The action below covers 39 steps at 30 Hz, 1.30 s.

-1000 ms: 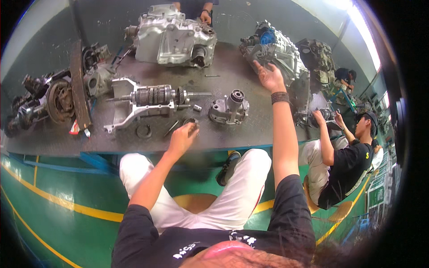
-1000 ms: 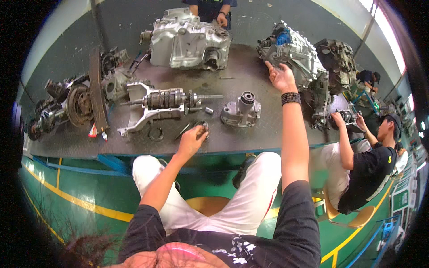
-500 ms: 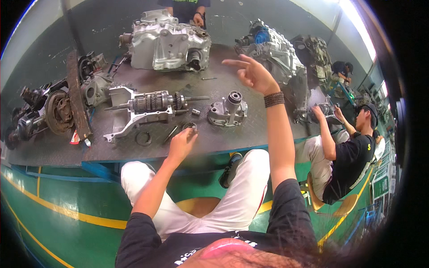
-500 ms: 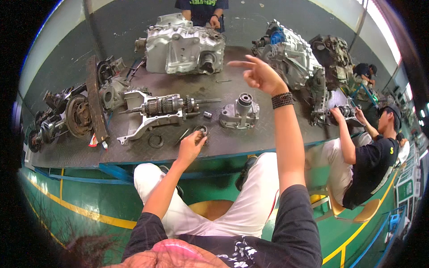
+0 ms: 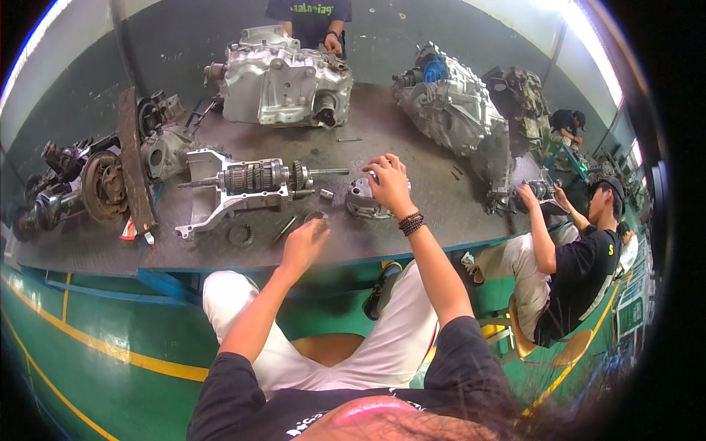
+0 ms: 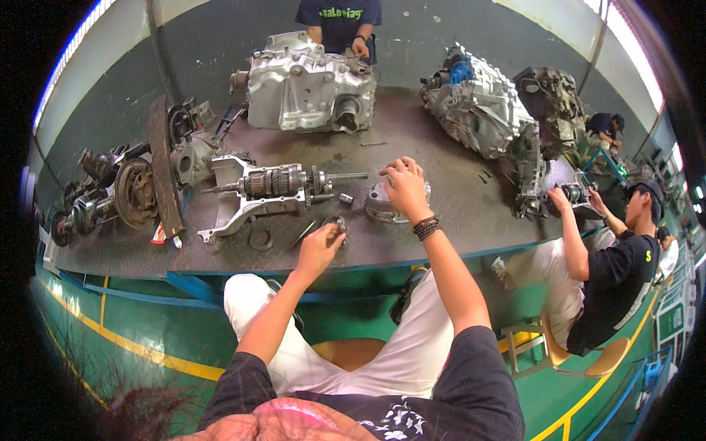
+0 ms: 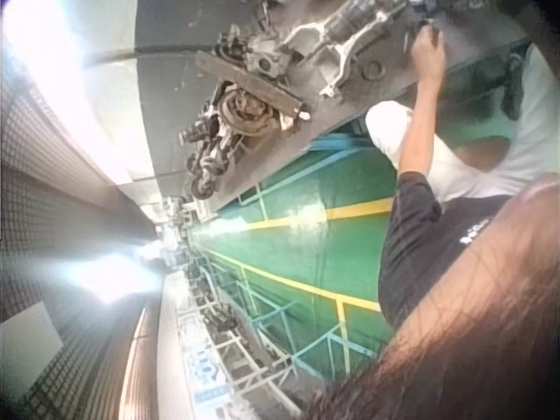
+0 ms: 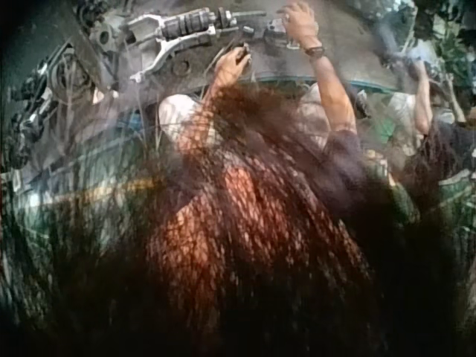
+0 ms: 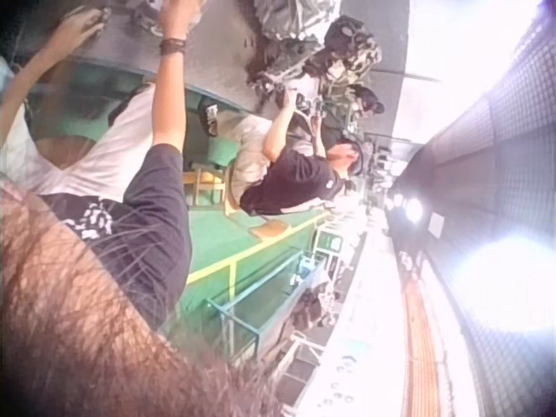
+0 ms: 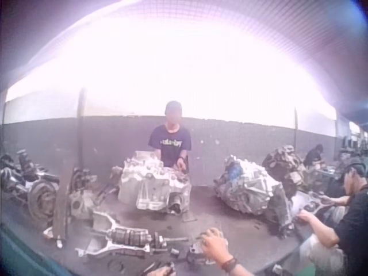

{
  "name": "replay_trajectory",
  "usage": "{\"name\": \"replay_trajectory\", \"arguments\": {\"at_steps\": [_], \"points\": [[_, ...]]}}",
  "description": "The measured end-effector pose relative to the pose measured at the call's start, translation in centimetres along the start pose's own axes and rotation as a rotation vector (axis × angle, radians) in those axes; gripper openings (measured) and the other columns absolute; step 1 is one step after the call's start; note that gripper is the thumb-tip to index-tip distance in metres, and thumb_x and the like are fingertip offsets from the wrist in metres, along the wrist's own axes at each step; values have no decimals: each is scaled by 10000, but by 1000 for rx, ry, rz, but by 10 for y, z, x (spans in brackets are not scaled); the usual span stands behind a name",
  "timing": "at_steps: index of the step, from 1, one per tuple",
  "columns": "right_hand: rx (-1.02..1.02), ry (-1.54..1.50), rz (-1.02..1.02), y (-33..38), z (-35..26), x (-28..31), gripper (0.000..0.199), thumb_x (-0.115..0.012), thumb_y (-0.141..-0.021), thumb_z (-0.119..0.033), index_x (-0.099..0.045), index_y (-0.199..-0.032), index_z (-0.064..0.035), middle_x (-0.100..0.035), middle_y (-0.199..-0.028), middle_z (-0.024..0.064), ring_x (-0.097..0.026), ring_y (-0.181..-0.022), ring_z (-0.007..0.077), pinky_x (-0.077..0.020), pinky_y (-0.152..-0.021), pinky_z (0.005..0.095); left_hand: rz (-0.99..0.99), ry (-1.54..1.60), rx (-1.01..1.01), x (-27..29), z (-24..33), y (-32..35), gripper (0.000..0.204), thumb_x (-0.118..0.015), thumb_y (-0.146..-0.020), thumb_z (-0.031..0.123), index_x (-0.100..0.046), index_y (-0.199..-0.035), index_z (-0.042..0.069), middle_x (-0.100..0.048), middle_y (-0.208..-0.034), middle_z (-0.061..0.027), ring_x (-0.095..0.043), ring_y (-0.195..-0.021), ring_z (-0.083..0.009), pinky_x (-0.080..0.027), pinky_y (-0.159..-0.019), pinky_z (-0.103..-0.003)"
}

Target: The person assembles mechanical components by fitting small pins and bearings into gear pieces by hand, then aligns parts onto the transmission gear assembly on the table.

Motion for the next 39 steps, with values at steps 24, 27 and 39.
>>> {"name": "replay_trajectory", "arguments": {"at_steps": [24,27,39], "points": [[-148,-98,-197,-25,39,17,441,-713,-897,-509,-733,-1147,-146,-659,-1158,146,-629,-1080,375,-520,-962,487,-24,1,7,1,16,-8,263,-743,-956,196,-691,-1116,-6,-756,-960,-170,-754,-857,-249,-567,-763,-345],[-152,34,94,1,23,3,208,-707,-892,-287,-706,-933,-83,-638,-1014,106,-620,-969,346,-558,-826,448,-28,-2,19,-5,13,-6,253,-741,-953,206,-699,-1112,13,-758,-1000,-173,-757,-907,-279,-569,-787,-370],[-71,1,-237,-9,31,11,290,-676,-926,-321,-675,-1131,-116,-624,-1171,127,-596,-1095,361,-532,-941,461,-51,4,13,-7,9,-11,255,-715,-963,209,-693,-1130,18,-763,-1051,-169,-748,-981,-309,-567,-853,-396]]}}
Point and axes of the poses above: each hand's wrist, its own y-axis away from the middle knuckle, its own x-axis out of the back of the hand, z = x × y, the point moved 4 cm from there along -y, towards the middle knuckle
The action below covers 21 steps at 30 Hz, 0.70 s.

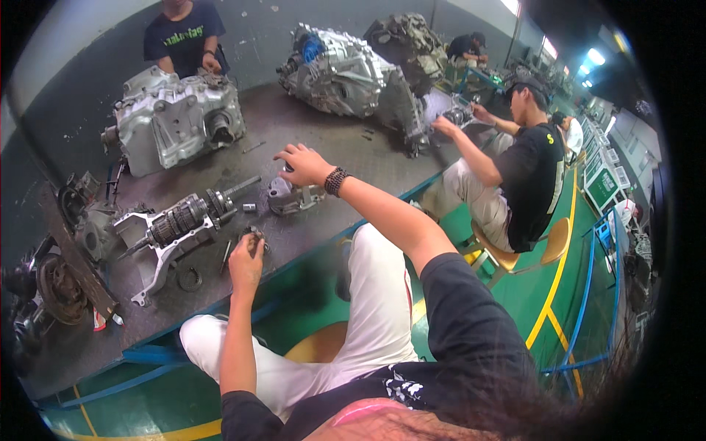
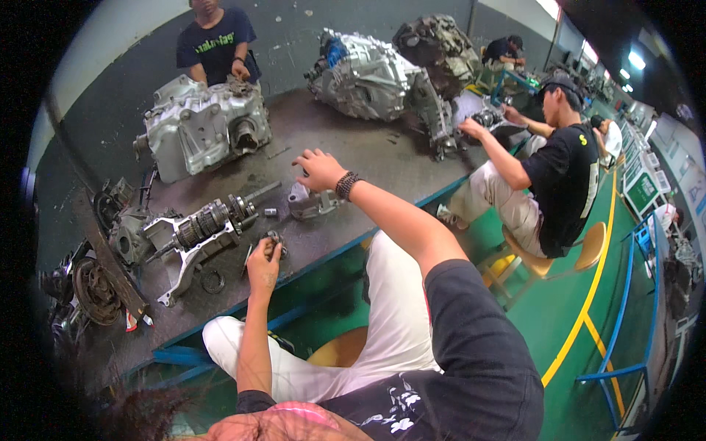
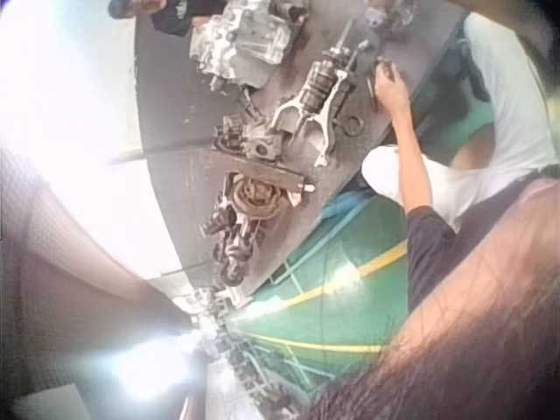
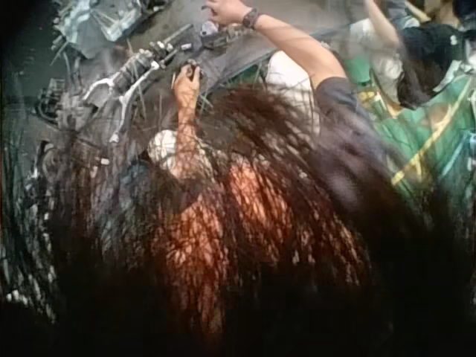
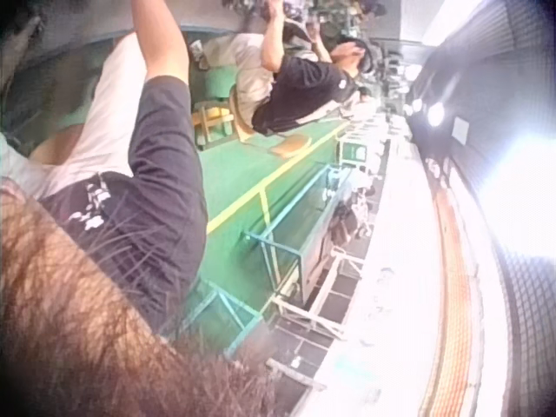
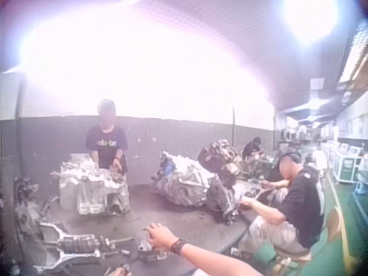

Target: The person assembles mechanical components by fitting small pins and bearings into gear pieces by hand, then aligns parts onto the transmission gear assembly on the table.

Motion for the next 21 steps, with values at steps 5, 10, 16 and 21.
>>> {"name": "replay_trajectory", "arguments": {"at_steps": [5,10,16,21], "points": [[170,-32,446,9,-74,41,356,-621,-1002,-344,-655,-1236,-79,-624,-1220,190,-586,-1187,391,-480,-1006,468,-18,-25,3,13,8,1,243,-711,-956,214,-693,-1118,34,-756,-1057,-161,-741,-963,-326,-561,-835,-413],[228,-483,-143,61,-117,-10,314,-584,-1034,-280,-650,-1224,-39,-629,-1200,167,-640,-1093,375,-522,-952,459,-62,-48,-7,11,15,-2,241,-713,-935,180,-676,-1118,28,-740,-1060,-181,-712,-977,-382,-555,-840,-446],[297,-597,-249,57,-111,-36,295,-606,-1010,-279,-658,-1176,-40,-627,-1094,167,-659,-999,383,-551,-853,473,-169,-207,45,4,3,-1,302,-722,-908,209,-666,-1120,1,-689,-1131,-196,-637,-1090,-409,-516,-918,-481],[406,-394,-303,45,-123,-25,236,-628,-973,-258,-672,-1065,-45,-660,-1022,144,-674,-949,360,-556,-817,475,-150,-281,-151,25,16,-6,338,-805,-842,253,-685,-1046,12,-681,-1039,-148,-610,-1027,-351,-516,-890,-443]]}}
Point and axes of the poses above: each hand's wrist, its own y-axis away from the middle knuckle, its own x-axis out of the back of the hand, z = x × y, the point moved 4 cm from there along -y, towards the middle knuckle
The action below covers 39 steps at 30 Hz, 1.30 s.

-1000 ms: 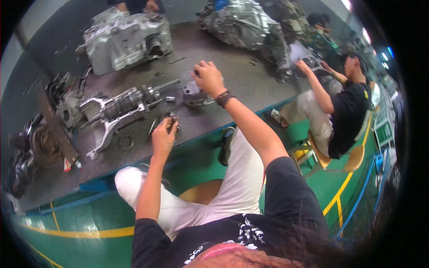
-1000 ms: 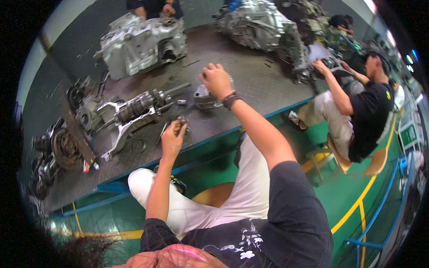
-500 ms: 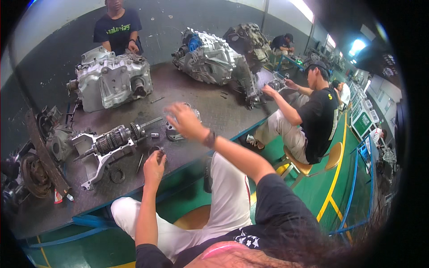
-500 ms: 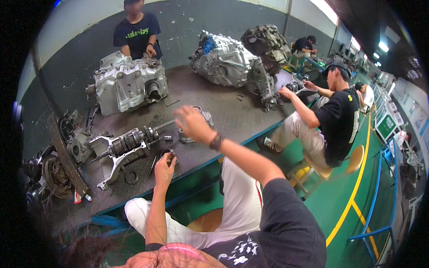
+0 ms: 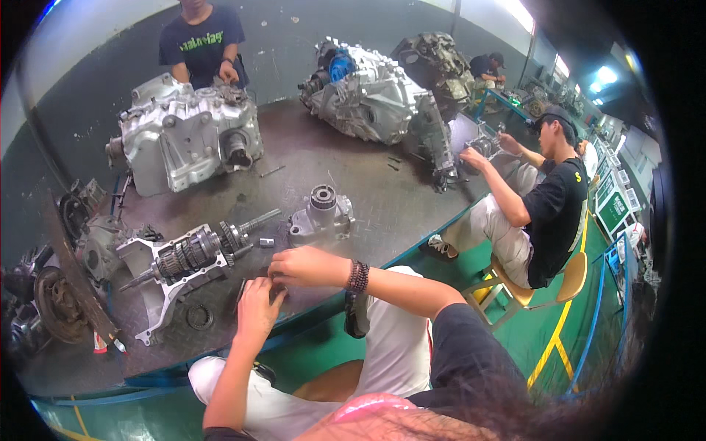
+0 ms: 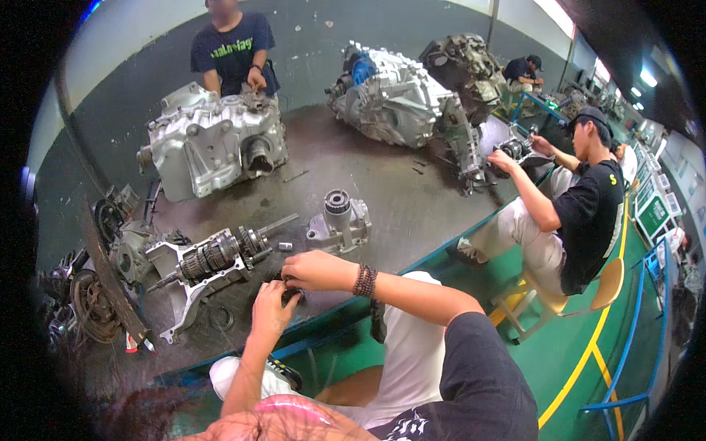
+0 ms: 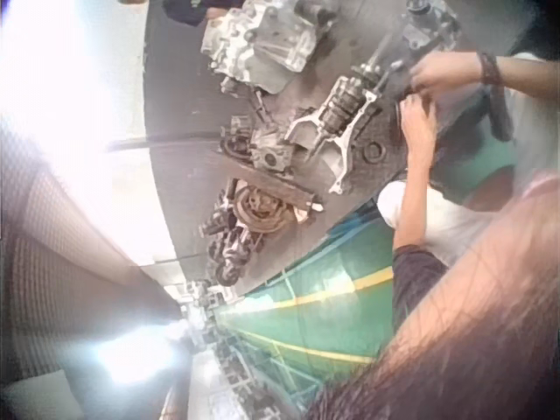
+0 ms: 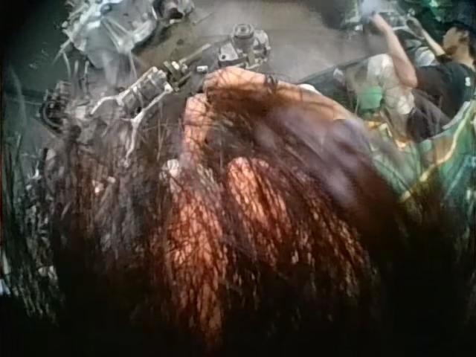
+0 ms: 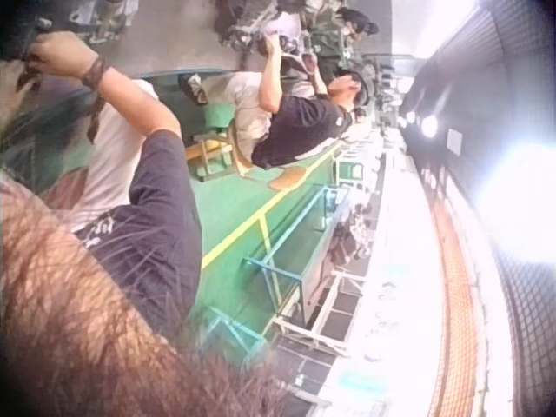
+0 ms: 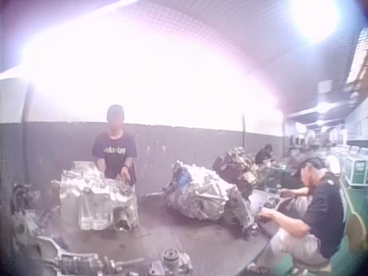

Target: The person assembles mechanical components by fitting small pins and bearings into gear pieces by hand, then aligns parts onto the transmission gear assembly on the table.

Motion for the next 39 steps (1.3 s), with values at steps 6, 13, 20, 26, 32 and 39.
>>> {"name": "replay_trajectory", "arguments": {"at_steps": [6,13,20,26,32,39], "points": [[-121,-31,93,10,19,6,216,-679,-928,-246,-674,-983,-38,-712,-911,168,-698,-900,372,-561,-803,480,-320,-259,-214,8,9,-30,454,-852,-777,292,-695,-1129,53,-570,-1139,-124,-546,-1110,-340,-499,-941,-451],[-100,-344,-29,22,32,0,179,-703,-913,-198,-697,-1013,-49,-725,-994,147,-689,-944,361,-542,-835,463,-364,-226,-343,-10,-7,-19,428,-845,-782,293,-712,-1129,82,-551,-1112,-108,-531,-1092,-317,-462,-944,-446],[-192,-406,-82,27,32,-1,185,-703,-923,-214,-710,-1031,-64,-730,-966,147,-690,-914,362,-539,-820,462,-378,-227,-338,-7,-4,-18,413,-852,-768,310,-712,-1093,97,-554,-1113,-97,-531,-1069,-313,-457,-932,-440],[-194,-411,173,12,32,19,151,-688,-956,-159,-731,-1034,-36,-719,-953,142,-695,-859,316,-546,-775,396,-196,132,-183,16,-9,-28,397,-868,-770,246,-703,-1069,43,-640,-1140,-131,-601,-1082,-348,-509,-929,-439],[-456,-697,422,13,36,29,192,-671,-1016,-189,-745,-1080,-24,-735,-909,49,-674,-821,114,-527,-725,271,-237,929,442,19,-24,-36,375,-753,-948,171,-660,-1271,7,-705,-1109,-62,-648,-927,-142,-529,-868,-302],[-557,-997,386,2,37,4,214,-663,-1030,-183,-744,-1133,-15,-728,-909,24,-615,-751,66,-500,-695,228,-176,1441,497,26,-43,-28,427,-570,-1064,157,-516,-1446,-26,-646,-1294,-109,-664,-1174,-219,-509,-1082,-351]]}}
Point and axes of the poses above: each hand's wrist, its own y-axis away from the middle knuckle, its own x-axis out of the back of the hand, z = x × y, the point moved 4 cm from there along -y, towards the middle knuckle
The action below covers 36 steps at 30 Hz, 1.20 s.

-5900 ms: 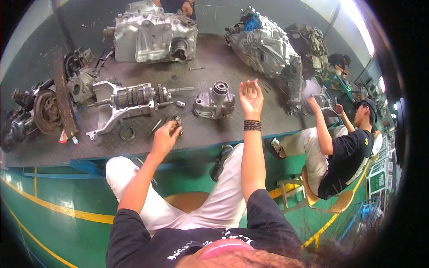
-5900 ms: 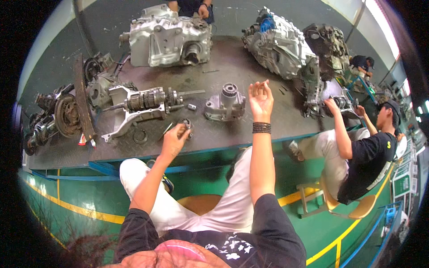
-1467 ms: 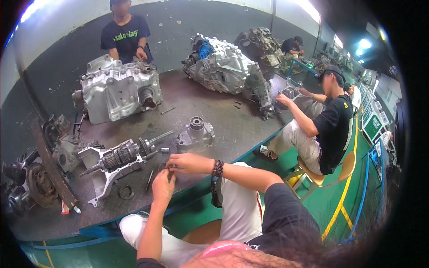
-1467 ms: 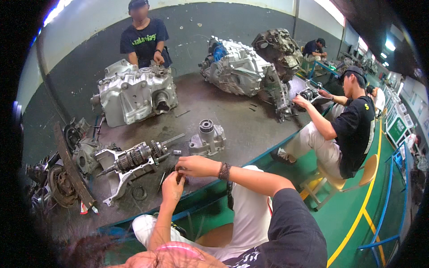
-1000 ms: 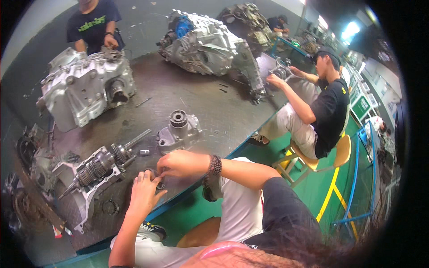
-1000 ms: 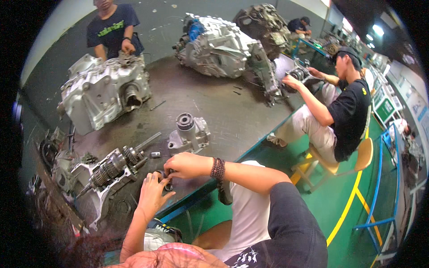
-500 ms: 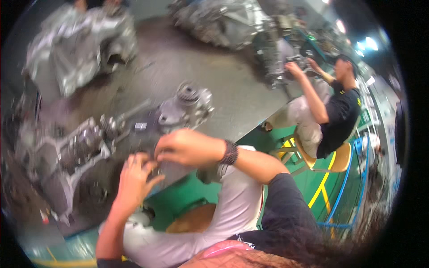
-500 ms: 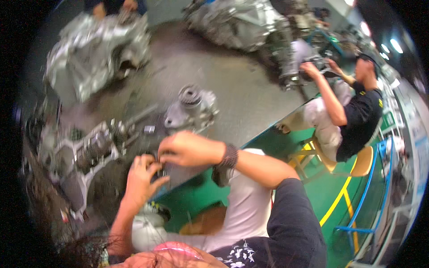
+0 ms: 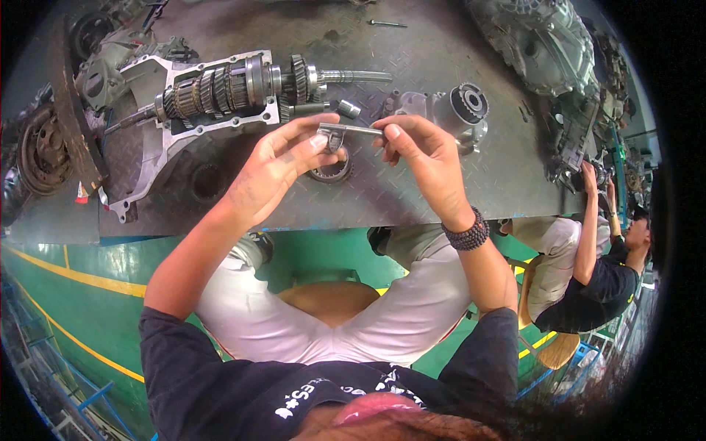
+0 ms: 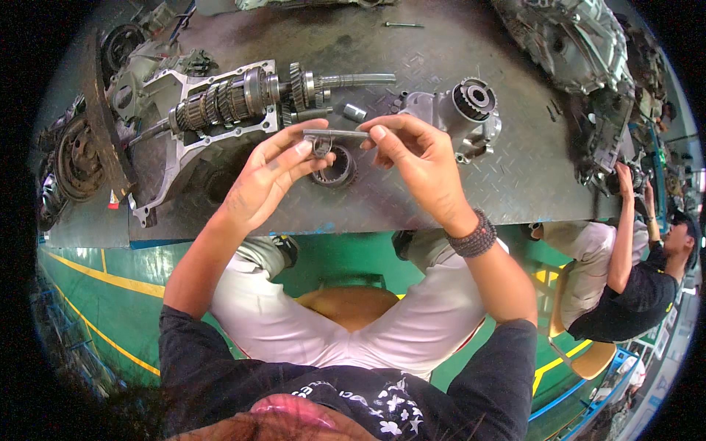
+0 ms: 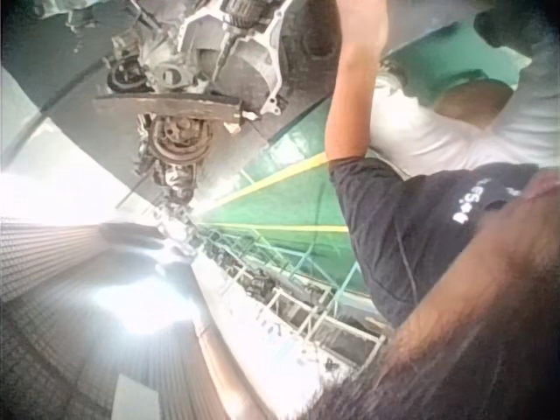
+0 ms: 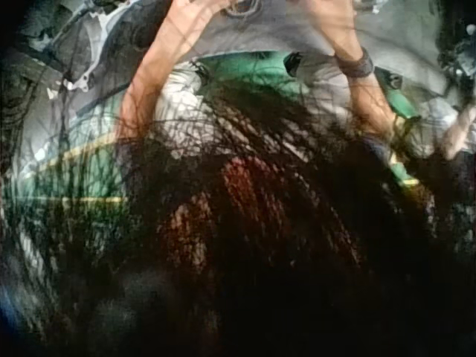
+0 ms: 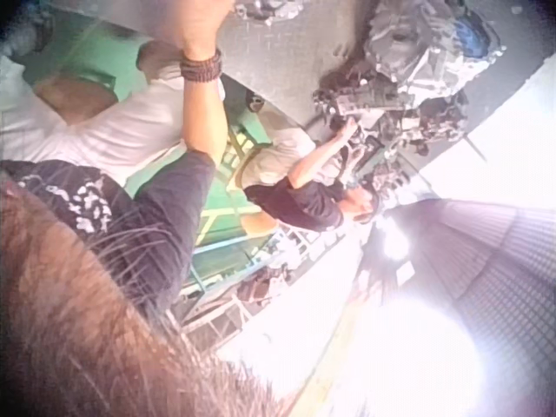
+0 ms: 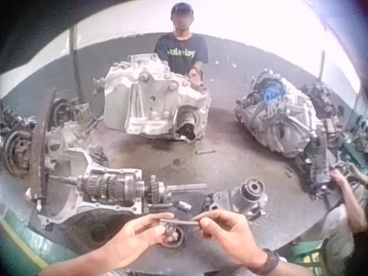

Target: The person assembles mechanical components by fitting small pins and bearings into gear pieces by hand, then aligns parts onto the transmission gear assembly on the table.

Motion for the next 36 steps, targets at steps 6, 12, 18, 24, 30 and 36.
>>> {"name": "replay_trajectory", "arguments": {"at_steps": [6,12,18,24,30,36], "points": [[-23,-7,43,2,-1,9,221,-656,-1034,-186,-749,-1141,-16,-730,-910,20,-615,-757,64,-504,-701,228,-7,144,-10,-1,0,-4,447,-534,-1070,156,-474,-1468,-39,-619,-1364,-159,-644,-1232,-273,-492,-1112,-356],[-10,63,30,0,2,10,222,-661,-1032,-196,-750,-1139,-23,-730,-906,18,-608,-754,63,-503,-699,224,-11,179,-44,3,1,-6,442,-511,-1070,136,-470,-1475,-38,-583,-1427,-190,-633,-1248,-282,-484,-1128,-363],[-56,64,-71,1,7,7,240,-666,-1028,-208,-733,-1164,-21,-724,-909,14,-596,-752,55,-487,-677,219,-7,212,-61,3,2,-6,417,-509,-1081,154,-499,-1466,-7,-611,-1391,-161,-647,-1222,-260,-498,-1101,-356],[-143,123,-308,13,-3,-17,260,-630,-1047,-213,-709,-1158,9,-700,-877,5,-609,-793,67,-504,-727,250,20,196,-45,5,0,-6,415,-527,-1094,236,-528,-1461,41,-648,-1343,-123,-657,-1128,-177,-513,-1014,-299],[-231,11,-433,18,4,-28,301,-559,-1077,-294,-709,-1162,-48,-678,-819,-18,-584,-714,48,-478,-655,217,115,122,-61,3,-9,-8,413,-575,-1078,292,-564,-1422,62,-666,-1301,-102,-628,-1081,-131,-494,-999,-311],[-239,-34,-380,18,7,-20,291,-528,-1084,-274,-671,-1141,-27,-693,-839,16,-615,-736,77,-505,-674,236,19,194,-99,5,-6,-9,323,-614,-1062,246,-625,-1315,45,-681,-1281,-124,-649,-1115,-176,-509,-1007,-327]]}}
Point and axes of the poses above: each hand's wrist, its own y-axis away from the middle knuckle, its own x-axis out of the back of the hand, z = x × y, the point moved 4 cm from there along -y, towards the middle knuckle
